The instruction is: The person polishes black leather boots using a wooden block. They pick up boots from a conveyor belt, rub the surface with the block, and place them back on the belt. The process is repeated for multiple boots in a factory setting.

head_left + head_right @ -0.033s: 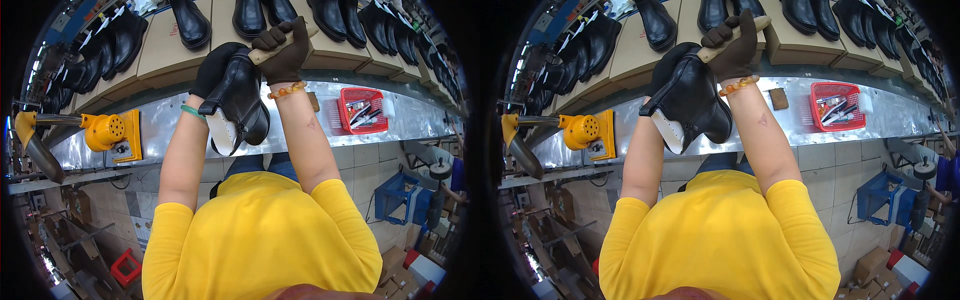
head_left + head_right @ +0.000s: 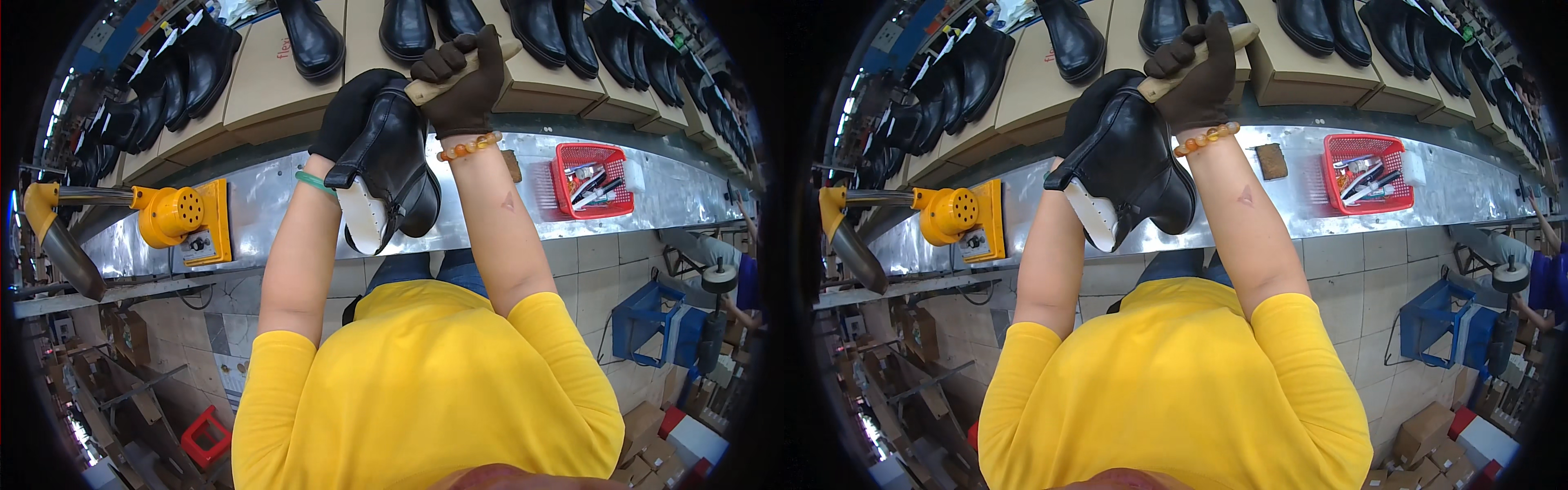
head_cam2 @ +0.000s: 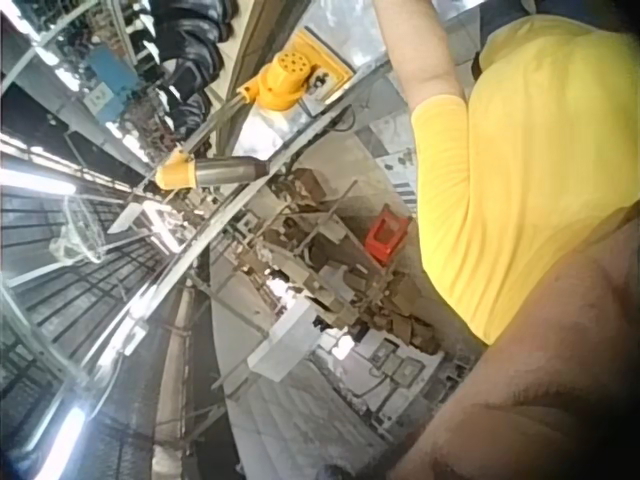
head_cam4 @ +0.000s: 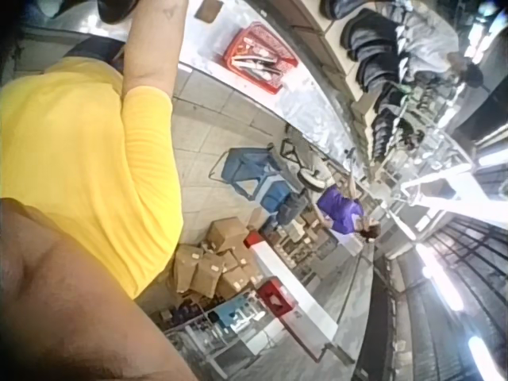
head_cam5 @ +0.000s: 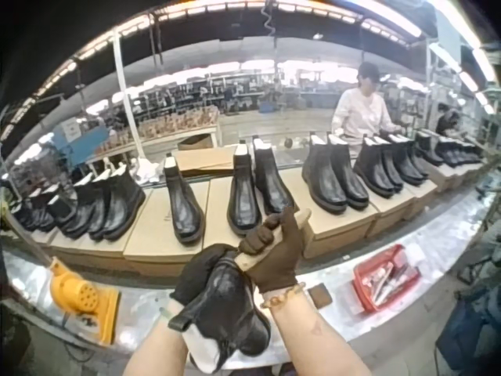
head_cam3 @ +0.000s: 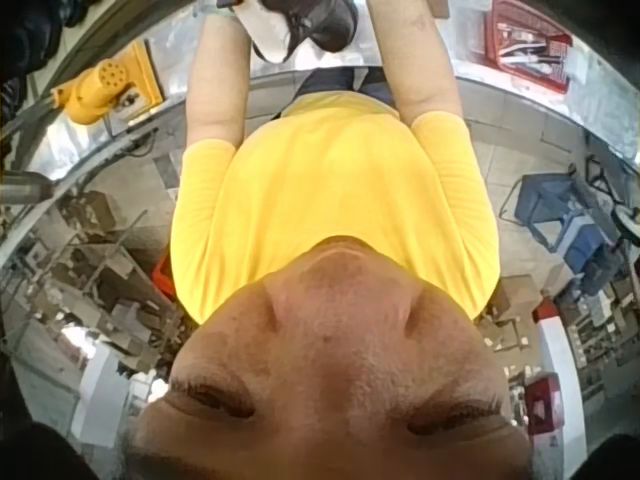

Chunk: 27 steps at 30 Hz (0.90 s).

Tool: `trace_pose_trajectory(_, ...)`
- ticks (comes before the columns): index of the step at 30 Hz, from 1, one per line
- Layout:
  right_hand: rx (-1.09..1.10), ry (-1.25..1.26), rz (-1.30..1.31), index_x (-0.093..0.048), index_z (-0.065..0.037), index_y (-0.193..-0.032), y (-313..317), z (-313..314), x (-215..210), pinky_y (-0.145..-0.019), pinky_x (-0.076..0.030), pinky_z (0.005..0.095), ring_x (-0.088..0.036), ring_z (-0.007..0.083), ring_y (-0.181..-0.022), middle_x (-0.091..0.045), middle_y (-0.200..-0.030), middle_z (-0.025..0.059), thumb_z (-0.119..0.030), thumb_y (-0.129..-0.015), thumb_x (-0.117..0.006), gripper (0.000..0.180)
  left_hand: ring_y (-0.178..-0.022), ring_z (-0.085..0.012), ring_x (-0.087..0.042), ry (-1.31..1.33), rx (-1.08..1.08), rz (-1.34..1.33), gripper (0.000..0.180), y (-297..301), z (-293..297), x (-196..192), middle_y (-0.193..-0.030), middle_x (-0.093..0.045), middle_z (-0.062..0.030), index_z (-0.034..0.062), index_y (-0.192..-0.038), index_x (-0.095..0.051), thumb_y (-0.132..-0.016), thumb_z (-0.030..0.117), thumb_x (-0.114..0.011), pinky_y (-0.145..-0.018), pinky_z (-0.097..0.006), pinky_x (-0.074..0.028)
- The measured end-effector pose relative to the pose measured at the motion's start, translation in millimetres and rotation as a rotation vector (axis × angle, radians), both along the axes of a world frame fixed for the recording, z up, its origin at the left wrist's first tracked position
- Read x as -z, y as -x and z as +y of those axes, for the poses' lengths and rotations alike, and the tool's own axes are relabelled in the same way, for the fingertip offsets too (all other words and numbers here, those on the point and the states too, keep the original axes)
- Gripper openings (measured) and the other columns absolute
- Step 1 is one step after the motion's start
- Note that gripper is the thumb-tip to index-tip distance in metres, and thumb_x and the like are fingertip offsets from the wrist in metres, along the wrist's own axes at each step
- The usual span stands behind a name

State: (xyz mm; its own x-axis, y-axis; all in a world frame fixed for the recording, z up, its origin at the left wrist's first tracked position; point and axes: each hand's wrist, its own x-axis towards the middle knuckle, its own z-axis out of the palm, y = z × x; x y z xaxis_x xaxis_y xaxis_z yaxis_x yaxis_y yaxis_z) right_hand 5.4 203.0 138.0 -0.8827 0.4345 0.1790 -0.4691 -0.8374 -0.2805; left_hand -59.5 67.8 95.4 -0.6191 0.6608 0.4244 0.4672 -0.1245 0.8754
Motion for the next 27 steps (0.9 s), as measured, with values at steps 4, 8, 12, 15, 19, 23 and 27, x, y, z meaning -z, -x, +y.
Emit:
trace_pose_trajectory(4,-0.012,-0.203,0.04,-0.054,-0.016,-0.07,2,6,7,-0.045,-0.023,0.0251,-0.024,0.008,-0.046,-0.023,-0.054,-0.0068,-0.044,-0.087,-0.056,0.033,-0.094,-0.0185,-0.06,-0.058,0.007,-0.268,0.022,-13,-1,-12,-0.101,-0.064,-0.0105,-0.0005,-0.104,-0.061,-0.086,0.008,-0.05,-0.086,-0.029,-0.046)
trace_pose_trajectory(8,0.068,-0.296,-0.034,-0.054,-0.016,-0.071,2,-3,5,-0.045,-0.022,0.0243,-0.023,0.0078,-0.046,-0.021,-0.053,-0.007,-0.046,-0.087,-0.055,0.035,-0.095,-0.019,-0.06,-0.008,0.001,-0.172,0.023,0,-4,3,-0.101,-0.064,-0.0114,-0.0006,-0.104,-0.06,-0.085,0.008,-0.051,-0.086,-0.03,-0.046)
trace_pose_trajectory(12,-0.028,-0.084,-0.012,-0.055,-0.015,-0.071,5,4,8,-0.045,-0.022,0.0243,-0.022,0.0076,-0.045,-0.021,-0.053,-0.0068,-0.048,-0.087,-0.056,0.036,-0.094,-0.0189,-0.06,-0.014,0.05,-0.083,0.023,9,-4,7,-0.102,-0.064,-0.0113,-0.0009,-0.104,-0.06,-0.085,0.008,-0.051,-0.085,-0.03,-0.047)
trace_pose_trajectory(15,-0.045,-0.058,0.022,-0.056,-0.016,-0.071,7,8,14,-0.045,-0.021,0.0243,-0.022,0.0077,-0.045,-0.021,-0.053,-0.0067,-0.049,-0.087,-0.055,0.036,-0.094,-0.0186,-0.06,0.006,0.054,-0.015,0.022,7,-4,2,-0.102,-0.064,-0.0113,-0.0007,-0.103,-0.06,-0.085,0.007,-0.051,-0.084,-0.029,-0.047)
trace_pose_trajectory(19,-0.027,-0.188,0.045,-0.058,-0.016,-0.071,6,5,10,-0.045,-0.021,0.0245,-0.021,0.0078,-0.045,-0.021,-0.053,-0.0068,-0.048,-0.087,-0.055,0.036,-0.094,-0.0181,-0.06,-0.012,0.059,-0.226,0.022,0,-3,-7,-0.102,-0.063,-0.0108,-0.0005,-0.103,-0.06,-0.085,0.007,-0.051,-0.084,-0.029,-0.047)
trace_pose_trajectory(23,0.019,-0.238,-0.006,-0.054,-0.016,-0.068,4,1,2,-0.045,-0.021,0.0246,-0.021,0.0082,-0.045,-0.021,-0.053,-0.0062,-0.047,-0.088,-0.055,0.037,-0.094,-0.0183,-0.06,0.047,-0.008,-0.096,0.021,-5,-5,-8,-0.101,-0.063,-0.0102,-0.0004,-0.104,-0.06,-0.086,0.006,-0.051,-0.085,-0.029,-0.047)
trace_pose_trajectory(27,0.18,-0.315,-0.061,-0.049,-0.014,-0.065,-5,-23,-6,-0.043,-0.022,0.0254,-0.023,0.0084,-0.043,-0.024,-0.052,-0.0048,-0.041,-0.088,-0.055,0.036,-0.095,-0.0187,-0.06,-0.011,0.028,-0.192,0.022,4,-10,7,-0.102,-0.063,-0.0103,0.0003,-0.106,-0.059,-0.086,0.007,-0.052,-0.087,-0.029,-0.047)
